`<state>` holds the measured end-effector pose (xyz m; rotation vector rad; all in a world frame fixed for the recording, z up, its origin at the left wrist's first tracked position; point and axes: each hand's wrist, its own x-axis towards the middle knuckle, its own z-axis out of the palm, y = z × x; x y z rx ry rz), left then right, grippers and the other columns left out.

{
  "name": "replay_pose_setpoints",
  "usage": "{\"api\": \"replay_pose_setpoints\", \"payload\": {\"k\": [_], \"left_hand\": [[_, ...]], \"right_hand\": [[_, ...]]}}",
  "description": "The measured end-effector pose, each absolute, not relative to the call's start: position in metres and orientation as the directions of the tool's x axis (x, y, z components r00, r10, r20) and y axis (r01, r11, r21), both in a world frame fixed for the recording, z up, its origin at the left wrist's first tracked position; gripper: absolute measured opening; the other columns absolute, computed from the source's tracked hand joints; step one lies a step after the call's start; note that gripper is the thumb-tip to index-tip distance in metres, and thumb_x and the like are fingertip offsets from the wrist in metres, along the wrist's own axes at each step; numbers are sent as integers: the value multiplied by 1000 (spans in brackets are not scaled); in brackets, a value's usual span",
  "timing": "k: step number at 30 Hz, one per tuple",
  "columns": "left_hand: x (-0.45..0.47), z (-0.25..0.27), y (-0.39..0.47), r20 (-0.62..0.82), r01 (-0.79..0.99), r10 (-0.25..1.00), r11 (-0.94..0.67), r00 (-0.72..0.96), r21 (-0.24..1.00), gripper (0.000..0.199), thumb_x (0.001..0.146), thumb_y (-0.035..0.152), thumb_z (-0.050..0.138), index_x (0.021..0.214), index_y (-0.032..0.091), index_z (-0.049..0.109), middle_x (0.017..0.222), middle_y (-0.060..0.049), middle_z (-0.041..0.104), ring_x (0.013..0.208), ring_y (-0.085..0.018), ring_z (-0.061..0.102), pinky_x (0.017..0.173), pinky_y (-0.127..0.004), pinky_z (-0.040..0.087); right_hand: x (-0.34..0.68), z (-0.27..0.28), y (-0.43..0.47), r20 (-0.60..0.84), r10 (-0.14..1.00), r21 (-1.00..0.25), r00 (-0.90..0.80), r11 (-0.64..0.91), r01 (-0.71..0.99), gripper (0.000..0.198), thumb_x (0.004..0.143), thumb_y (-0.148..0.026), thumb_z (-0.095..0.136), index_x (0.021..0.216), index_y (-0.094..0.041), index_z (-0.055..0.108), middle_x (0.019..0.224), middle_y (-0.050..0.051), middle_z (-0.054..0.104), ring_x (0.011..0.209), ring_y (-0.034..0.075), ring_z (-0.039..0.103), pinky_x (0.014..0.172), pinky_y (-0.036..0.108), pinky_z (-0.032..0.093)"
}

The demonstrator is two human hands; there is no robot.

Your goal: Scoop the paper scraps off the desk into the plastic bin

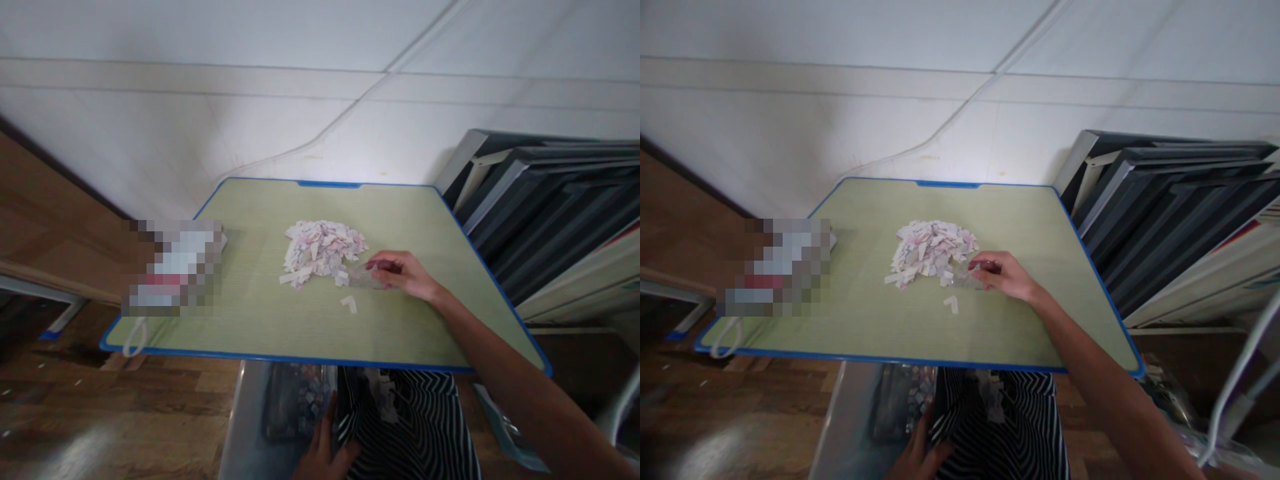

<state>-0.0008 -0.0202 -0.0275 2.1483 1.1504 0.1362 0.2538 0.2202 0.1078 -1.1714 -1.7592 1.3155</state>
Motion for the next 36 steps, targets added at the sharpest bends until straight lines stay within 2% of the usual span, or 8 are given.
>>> {"api": "replay_pose_setpoints", "payload": {"k": [4,8,12,17,24,29,31,36], "left_hand": [[3,-25,-19,-188,693,776,-391,602,606,55,77,22,72,125,35,47,152,-9,24,133,-30,36,98,-32,46],[7,-24,-20,-155,697,790,-407,593,590,60,80,16,68,128,39,42,152,-8,26,132,-27,39,97,-33,47],[6,-24,-18,-170,680,759,-430,628,594,58,75,20,75,124,31,47,149,-20,25,132,-32,36,98,-33,45],[4,-18,-11,-231,652,688,-447,688,612,66,80,18,68,137,30,35,147,-28,21,133,-35,30,99,-33,44],[3,-16,-11,-351,721,697,-344,625,601,58,80,12,67,129,32,45,153,-16,18,135,-29,29,102,-29,40],[5,-11,-14,-285,712,724,-388,628,585,51,76,16,72,122,27,51,151,-19,23,134,-29,32,101,-31,41],[7,-10,-15,-266,726,742,-400,615,559,47,79,16,69,121,27,52,149,-22,26,133,-30,35,98,-32,44],[6,-10,-14,-306,726,734,-353,606,590,56,78,13,69,125,34,47,152,-14,23,133,-27,35,99,-32,44]], "right_hand": [[256,113,219,7,942,-969,-336,90,231,25,70,-34,69,83,-15,59,58,-4,53,44,7,47,40,19,35],[256,114,217,-52,895,-974,-443,53,222,23,70,-33,70,82,-15,61,59,-4,53,46,6,45,41,19,37],[255,113,214,-140,845,-966,-516,-2,260,24,70,-33,70,82,-15,61,60,-4,52,48,6,45,43,19,40],[256,119,214,-224,792,-935,-568,-9,356,22,70,-31,69,80,-13,61,67,-2,56,53,6,48,46,17,40],[264,131,208,-381,531,-879,-757,46,474,20,72,-29,67,79,-11,64,58,-3,54,48,5,45,42,16,35],[266,134,203,-379,413,-895,-828,66,442,18,75,-29,65,74,-11,64,53,-5,49,44,4,41,39,15,32],[265,134,203,-345,430,-909,-834,68,410,20,75,-31,66,74,-12,63,53,-5,50,45,4,43,41,15,34],[254,123,204,-170,742,-964,-648,10,264,23,75,-35,66,78,-15,56,67,-3,53,54,6,48,47,18,41]]}}
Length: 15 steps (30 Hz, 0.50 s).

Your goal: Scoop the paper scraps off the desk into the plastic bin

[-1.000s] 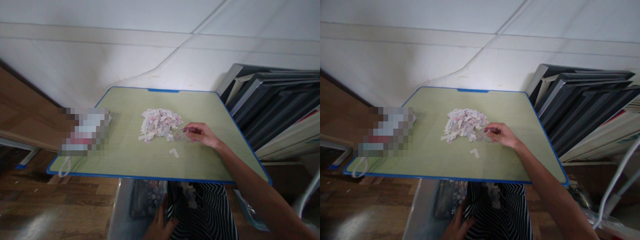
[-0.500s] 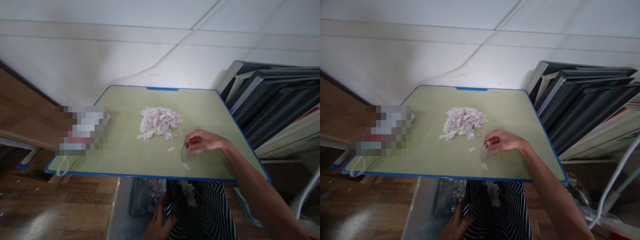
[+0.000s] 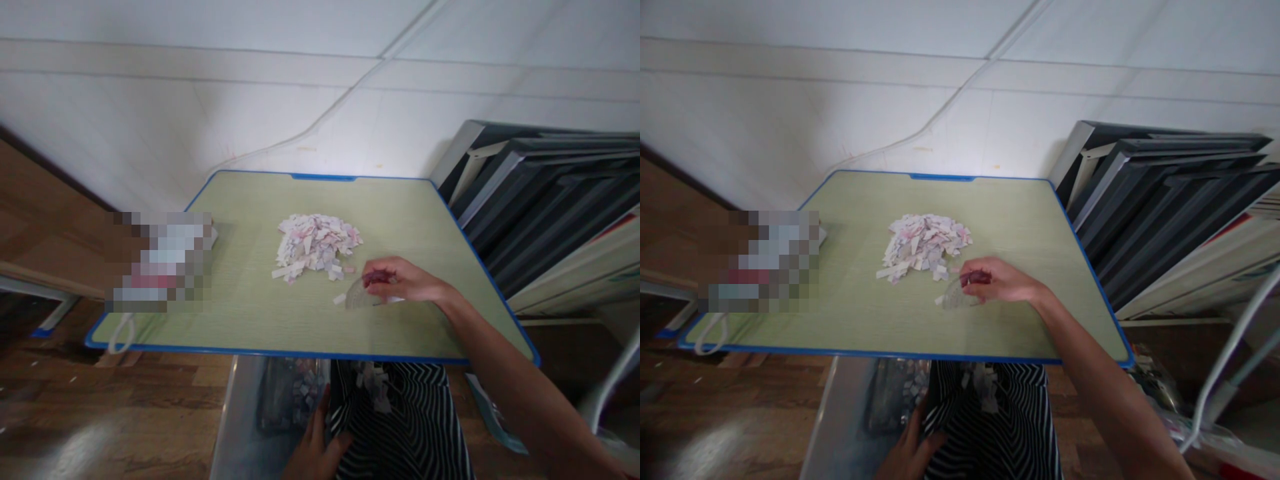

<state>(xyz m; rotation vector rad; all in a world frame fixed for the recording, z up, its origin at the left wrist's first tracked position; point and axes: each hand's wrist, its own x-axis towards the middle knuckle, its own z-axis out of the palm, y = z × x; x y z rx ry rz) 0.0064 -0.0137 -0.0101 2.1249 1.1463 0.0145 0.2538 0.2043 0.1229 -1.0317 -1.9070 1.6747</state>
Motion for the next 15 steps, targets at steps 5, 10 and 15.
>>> {"api": "replay_pose_setpoints", "payload": {"k": [5,10,15], "left_hand": [[4,-13,-12,-337,721,719,-322,608,614,68,77,13,69,133,37,38,154,-13,19,134,-28,33,100,-32,43],[5,-14,-13,-311,715,715,-366,626,596,59,78,16,70,129,32,45,152,-16,21,136,-30,29,103,-34,40],[5,-12,-13,-314,730,735,-344,601,590,66,78,12,69,131,40,40,153,-11,21,133,-28,35,100,-32,43]], "right_hand": [[245,107,207,-110,814,-956,-570,71,286,21,78,-35,62,84,-16,55,69,-3,51,53,6,48,48,19,43],[255,116,208,-196,751,-928,-630,67,368,19,77,-31,63,80,-15,54,67,-3,51,53,5,45,46,16,39],[264,126,205,-365,454,-910,-813,11,414,17,75,-27,65,72,-13,55,57,-6,48,47,4,44,42,14,34]]}}
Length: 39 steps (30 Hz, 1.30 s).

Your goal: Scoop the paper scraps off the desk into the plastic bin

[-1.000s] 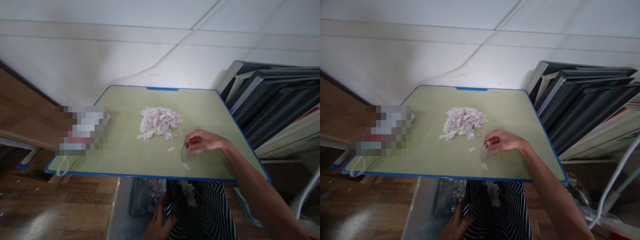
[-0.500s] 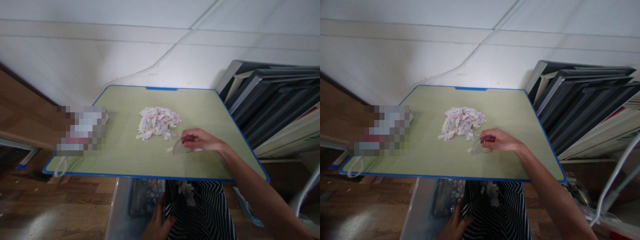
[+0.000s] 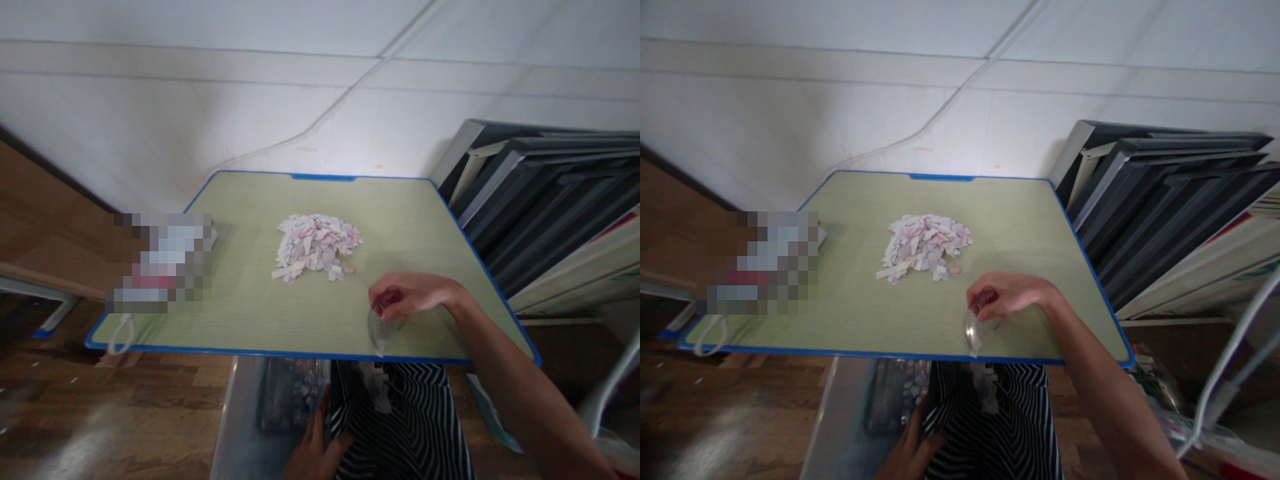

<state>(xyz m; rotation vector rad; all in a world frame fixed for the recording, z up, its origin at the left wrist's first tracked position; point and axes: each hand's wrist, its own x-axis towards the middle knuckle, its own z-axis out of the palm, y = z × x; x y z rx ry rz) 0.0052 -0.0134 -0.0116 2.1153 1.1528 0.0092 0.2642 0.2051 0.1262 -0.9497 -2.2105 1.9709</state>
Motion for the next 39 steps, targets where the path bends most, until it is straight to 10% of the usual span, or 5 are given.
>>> {"api": "replay_pose_setpoints", "payload": {"k": [7,21,28,39], "left_hand": [[7,-12,-15,-284,731,744,-377,605,569,50,74,13,74,117,25,54,149,-24,24,132,-30,36,98,-30,44],[8,-11,-14,-216,721,754,-441,621,535,57,76,14,72,123,34,49,149,-15,31,130,-28,41,95,-28,47],[7,-9,-15,-252,727,752,-402,609,557,48,78,11,69,120,28,53,149,-18,29,132,-28,37,99,-30,44],[9,-4,-13,-278,732,750,-375,600,569,49,84,15,63,126,33,45,151,-14,25,133,-27,34,99,-32,44]], "right_hand": [[268,134,203,-380,351,-914,-856,-2,405,24,76,-35,65,72,-13,56,55,-6,48,46,4,44,41,14,33],[275,139,203,-458,373,-873,-807,-17,488,24,73,-35,67,70,-13,59,52,-6,49,44,4,45,41,15,33],[263,130,211,-15,941,-941,-337,100,324,27,70,-41,67,76,-16,59,56,-3,53,45,7,47,44,21,38],[260,124,214,-39,950,-898,-309,102,428,21,70,-36,63,73,-15,57,51,-3,51,42,8,47,42,21,33]]}}
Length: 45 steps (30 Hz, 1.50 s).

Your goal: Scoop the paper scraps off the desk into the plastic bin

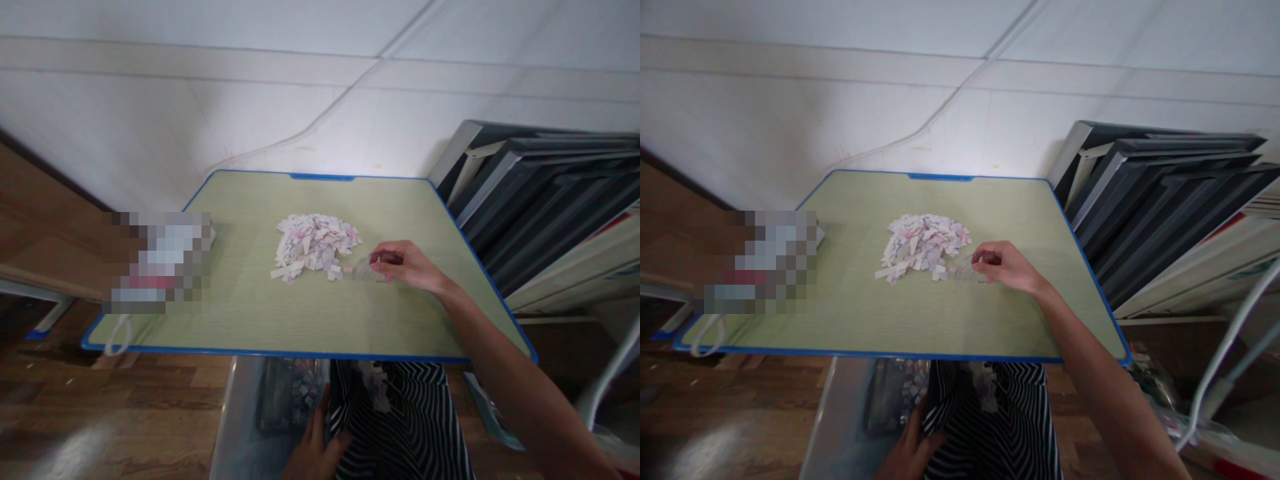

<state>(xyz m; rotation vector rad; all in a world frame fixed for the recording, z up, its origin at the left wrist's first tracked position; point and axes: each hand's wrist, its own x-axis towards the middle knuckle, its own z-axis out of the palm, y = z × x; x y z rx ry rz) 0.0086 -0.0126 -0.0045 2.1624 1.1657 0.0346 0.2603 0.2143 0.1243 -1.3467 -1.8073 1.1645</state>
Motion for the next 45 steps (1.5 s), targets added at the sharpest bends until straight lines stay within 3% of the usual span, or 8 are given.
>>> {"api": "replay_pose_setpoints", "payload": {"k": [6,12,21,24,28,35,40,45], "left_hand": [[10,-2,-9,-300,731,722,-401,623,553,46,80,7,65,120,27,55,148,-19,29,133,-29,35,99,-29,43],[7,-6,-10,-360,736,725,-291,587,612,54,80,11,65,127,32,47,153,-13,22,135,-26,32,101,-30,42],[10,-8,-12,-292,741,735,-402,611,539,49,79,12,68,122,29,52,148,-23,26,133,-31,33,98,-30,44],[6,-13,-13,-303,719,732,-351,610,599,46,81,9,64,120,30,52,151,-16,23,134,-27,32,99,-29,43],[1,-21,-15,-315,704,733,-302,603,643,62,78,16,69,129,39,43,154,-7,19,136,-27,29,101,-33,43],[1,-27,-16,-299,702,726,-339,619,626,57,78,14,68,128,33,47,153,-11,22,135,-29,31,101,-32,42],[5,-21,-17,-283,713,767,-302,576,633,55,78,10,68,127,28,50,151,-17,25,131,-27,39,100,-27,43],[5,-14,-15,-281,705,783,-264,555,658,66,75,13,72,130,37,45,151,-7,27,133,-27,35,101,-31,43]], "right_hand": [[263,126,217,28,989,-886,-143,91,455,21,70,-34,61,74,-14,57,45,-4,49,40,7,42,39,20,28],[262,130,213,-157,907,-925,-391,5,381,24,67,-36,64,76,-15,58,52,-4,53,42,8,48,41,20,35],[261,121,218,-34,965,-875,-261,97,475,21,73,-35,58,76,-14,57,45,-4,50,38,6,40,38,20,28],[263,121,218,-58,955,-870,-292,96,483,19,71,-33,58,75,-15,57,46,-4,49,40,7,44,40,20,31],[269,128,214,-152,912,-871,-382,59,488,17,68,-32,60,72,-16,57,51,-5,46,42,7,43,41,21,36],[275,137,210,-183,895,-848,-406,65,526,17,69,-31,59,73,-15,57,52,-6,42,44,6,41,40,20,36],[279,138,206,-395,686,-807,-611,60,588,17,71,-31,61,74,-14,59,55,-4,50,45,7,47,42,19,35],[272,137,202,-516,439,-818,-736,4,576,22,69,-32,65,65,-13,55,50,-5,48,42,6,44,40,17,30]]}}
